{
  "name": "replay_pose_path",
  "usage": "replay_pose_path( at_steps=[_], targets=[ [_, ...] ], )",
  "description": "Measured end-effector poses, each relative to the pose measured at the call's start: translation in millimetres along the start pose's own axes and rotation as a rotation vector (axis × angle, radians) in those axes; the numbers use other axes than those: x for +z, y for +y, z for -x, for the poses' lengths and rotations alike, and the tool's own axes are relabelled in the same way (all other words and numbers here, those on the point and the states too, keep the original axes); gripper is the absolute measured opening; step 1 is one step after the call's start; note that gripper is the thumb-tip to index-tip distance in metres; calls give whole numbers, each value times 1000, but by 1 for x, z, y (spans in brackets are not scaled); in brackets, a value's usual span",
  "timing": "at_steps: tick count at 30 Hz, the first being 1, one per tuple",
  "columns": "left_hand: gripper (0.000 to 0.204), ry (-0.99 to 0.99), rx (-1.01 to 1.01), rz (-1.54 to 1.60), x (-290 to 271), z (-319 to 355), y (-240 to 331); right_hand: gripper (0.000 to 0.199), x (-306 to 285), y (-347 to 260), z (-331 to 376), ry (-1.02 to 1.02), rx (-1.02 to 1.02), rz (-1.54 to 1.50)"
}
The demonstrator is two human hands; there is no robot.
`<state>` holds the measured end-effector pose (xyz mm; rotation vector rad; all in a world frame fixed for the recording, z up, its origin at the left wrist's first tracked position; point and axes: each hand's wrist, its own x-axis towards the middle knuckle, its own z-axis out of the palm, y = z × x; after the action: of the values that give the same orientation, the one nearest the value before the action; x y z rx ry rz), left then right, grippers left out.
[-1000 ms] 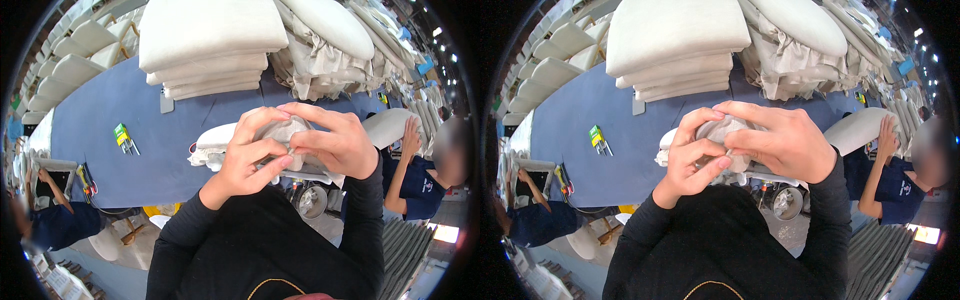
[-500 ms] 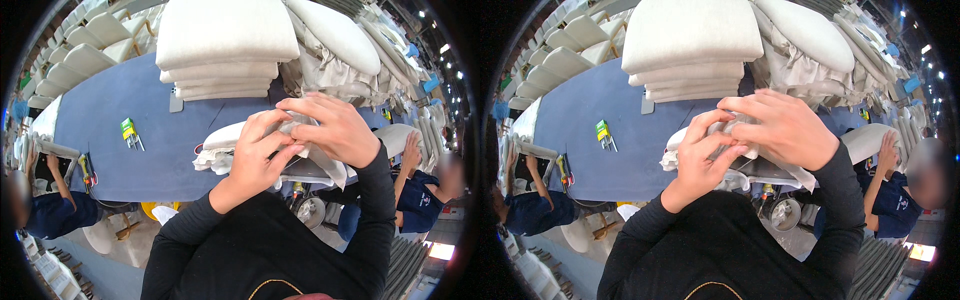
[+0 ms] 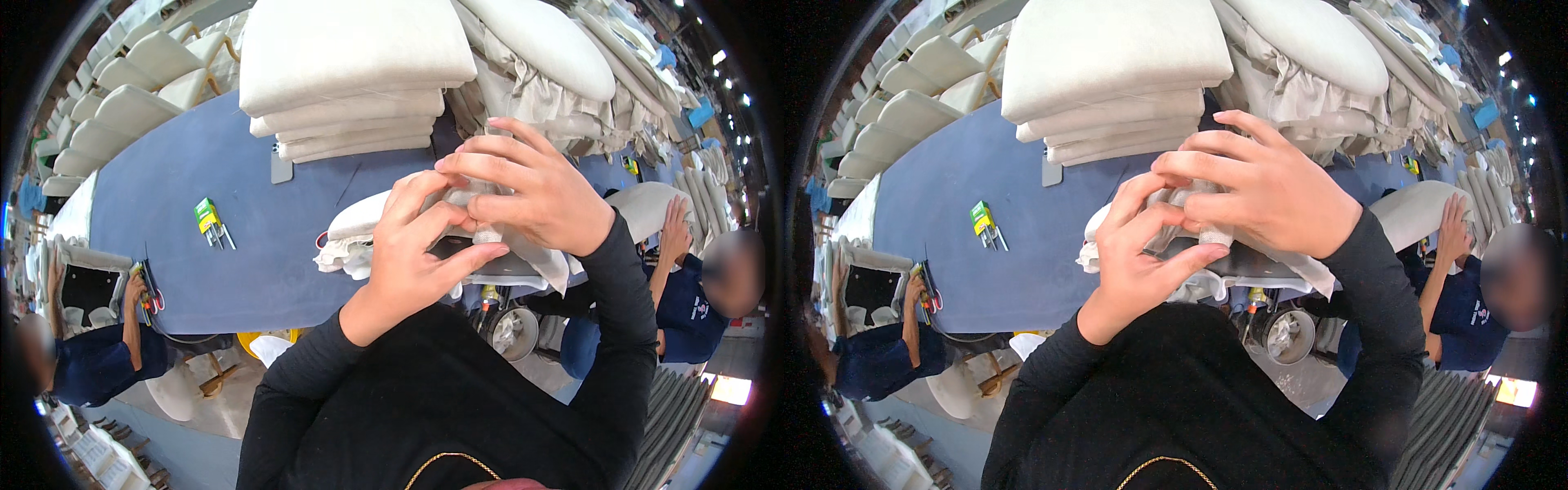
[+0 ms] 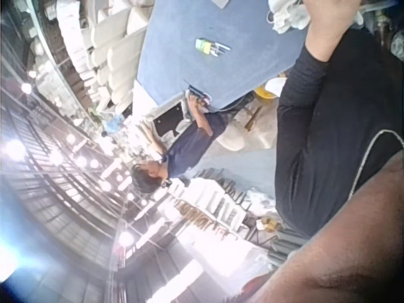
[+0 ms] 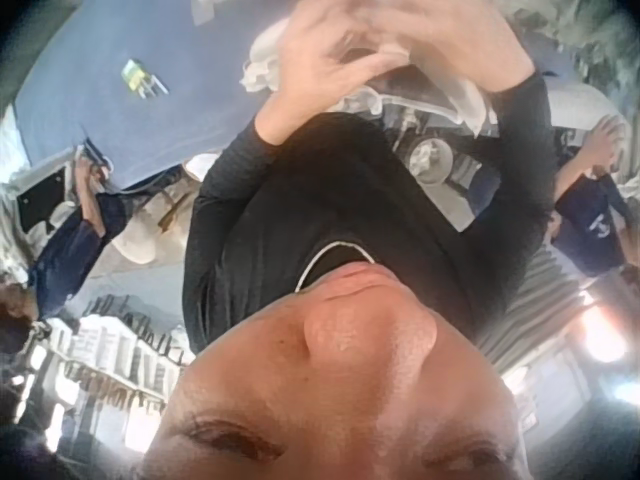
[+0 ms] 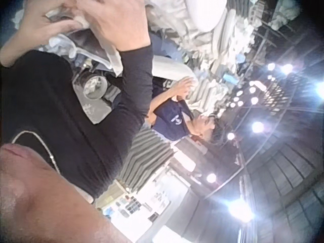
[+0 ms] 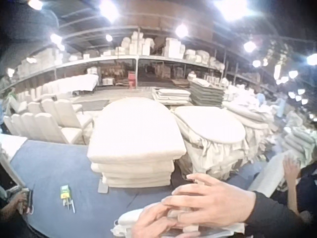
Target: The person staples fabric onto chair seats using a staple gun and trims excess fabric with scissors. They repeat this process on multiple chair seats, flipping them to access different sides and ensuring the fabric is taut.
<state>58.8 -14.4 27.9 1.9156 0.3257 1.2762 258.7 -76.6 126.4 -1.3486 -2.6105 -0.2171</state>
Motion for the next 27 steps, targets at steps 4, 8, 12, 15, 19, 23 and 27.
replay_pose_path(
  at_steps=[4, 8, 12, 15, 19, 23, 27],
  targets=[
    [27, 7, 12, -108, 7, 2, -2, 18, -1, 3, 0, 14, -29, -77],
    [22, -49, 0, -87, 5, 0, -3, 21, 1, 4, 3, 45, -21, -62],
    [18, -65, 7, -93, 4, -1, -5, 22, 4, 3, 7, 83, -10, -23],
    [16, -65, 3, -78, 2, -1, -3, 22, 10, 2, 9, 108, -4, -39],
    [12, -69, -5, -56, 2, -1, -2, 21, 12, -1, 5, 181, 52, -92],
    [15, -149, -60, -50, -3, -1, -11, 42, 50, -18, 13, 436, 434, -562],
    [17, -204, -42, -95, -13, -6, -9, 50, 71, -27, 20, 471, 617, -649]
  ],
)
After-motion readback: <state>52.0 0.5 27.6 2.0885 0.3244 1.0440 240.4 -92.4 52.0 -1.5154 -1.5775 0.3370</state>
